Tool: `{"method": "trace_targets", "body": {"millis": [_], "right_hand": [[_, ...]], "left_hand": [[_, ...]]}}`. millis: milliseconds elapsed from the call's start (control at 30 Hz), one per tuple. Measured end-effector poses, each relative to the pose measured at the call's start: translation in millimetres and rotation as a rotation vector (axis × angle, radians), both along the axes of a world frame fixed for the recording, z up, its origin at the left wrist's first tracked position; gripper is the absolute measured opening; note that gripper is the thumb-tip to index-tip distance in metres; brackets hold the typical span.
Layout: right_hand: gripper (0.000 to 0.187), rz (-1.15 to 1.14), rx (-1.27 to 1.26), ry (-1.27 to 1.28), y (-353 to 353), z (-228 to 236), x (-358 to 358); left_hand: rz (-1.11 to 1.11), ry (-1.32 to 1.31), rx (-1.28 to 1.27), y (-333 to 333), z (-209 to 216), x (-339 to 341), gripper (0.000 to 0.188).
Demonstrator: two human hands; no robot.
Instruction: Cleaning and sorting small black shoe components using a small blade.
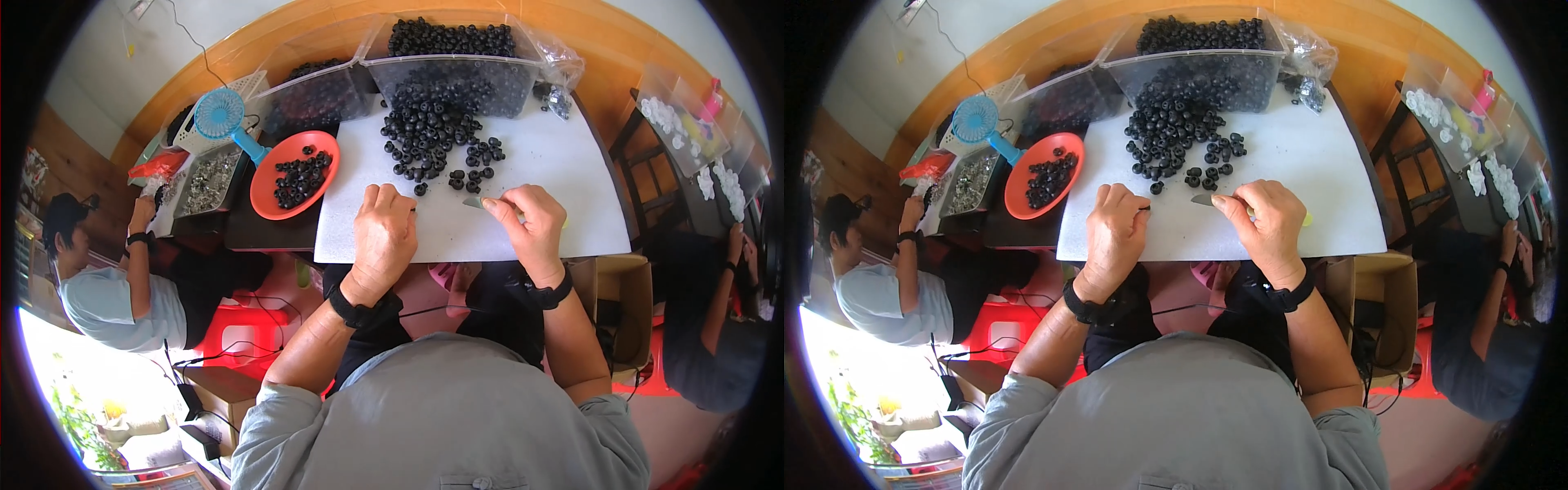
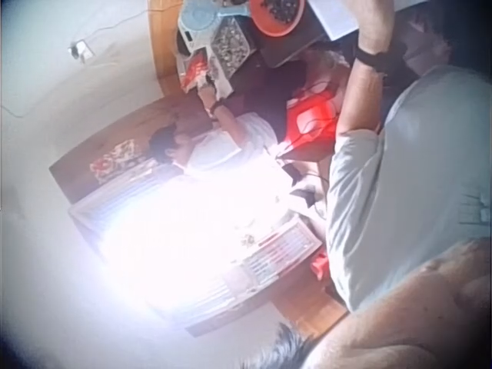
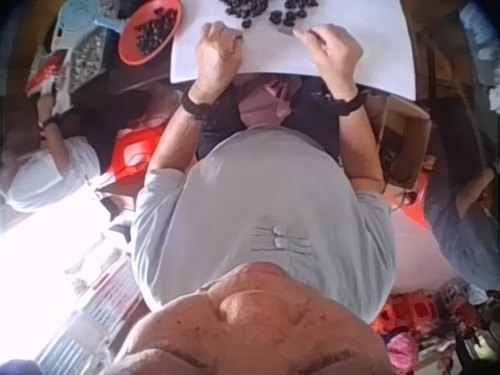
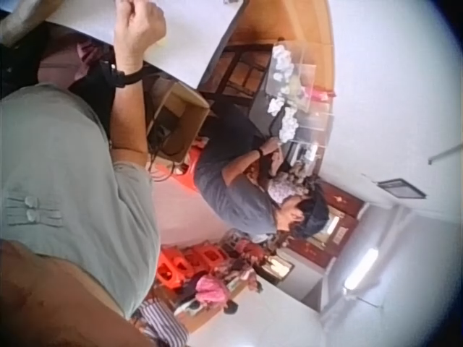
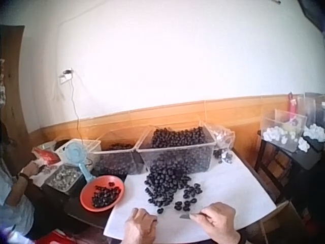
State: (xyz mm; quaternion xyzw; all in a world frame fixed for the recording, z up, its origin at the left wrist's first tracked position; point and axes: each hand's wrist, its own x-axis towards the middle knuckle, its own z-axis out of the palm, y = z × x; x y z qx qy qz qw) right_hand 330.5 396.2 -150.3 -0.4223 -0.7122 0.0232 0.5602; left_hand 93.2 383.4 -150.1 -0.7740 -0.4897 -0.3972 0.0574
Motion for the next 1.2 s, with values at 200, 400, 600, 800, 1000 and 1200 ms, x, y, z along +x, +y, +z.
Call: {"method": "trace_targets", "body": {"millis": [200, 400, 600, 800, 1000, 1200], "right_hand": [[0.028, -0.008, -0.005, -0.044, 0, 0, -1], [0.028, 0.021, -0.029, -0.069, -1, 1, -1], [0.028, 0.076, -0.192, 0.022, 0, 2, -17], [0.027, 0.112, -0.251, 0.070, -9, 1, -35], [0.029, 0.167, -0.347, 0.214, -15, 8, -35], [0.030, 0.171, -0.349, 0.238, -15, 9, -37]], "left_hand": [[0.045, -0.005, 0.050, 0, 0, 1, 0.013], [0.103, 0.079, 0.095, 9, -9, -7, 0.010], [0.091, 0.257, 0.003, 5, 1, -4, 0.014], [-0.135, -0.369, -0.324, 1, 10, -19, 0.020], [-0.505, -1.242, -0.923, -18, 13, -22, 0.024], [-0.738, -1.408, -0.962, -14, -2, -12, 0.029]]}}
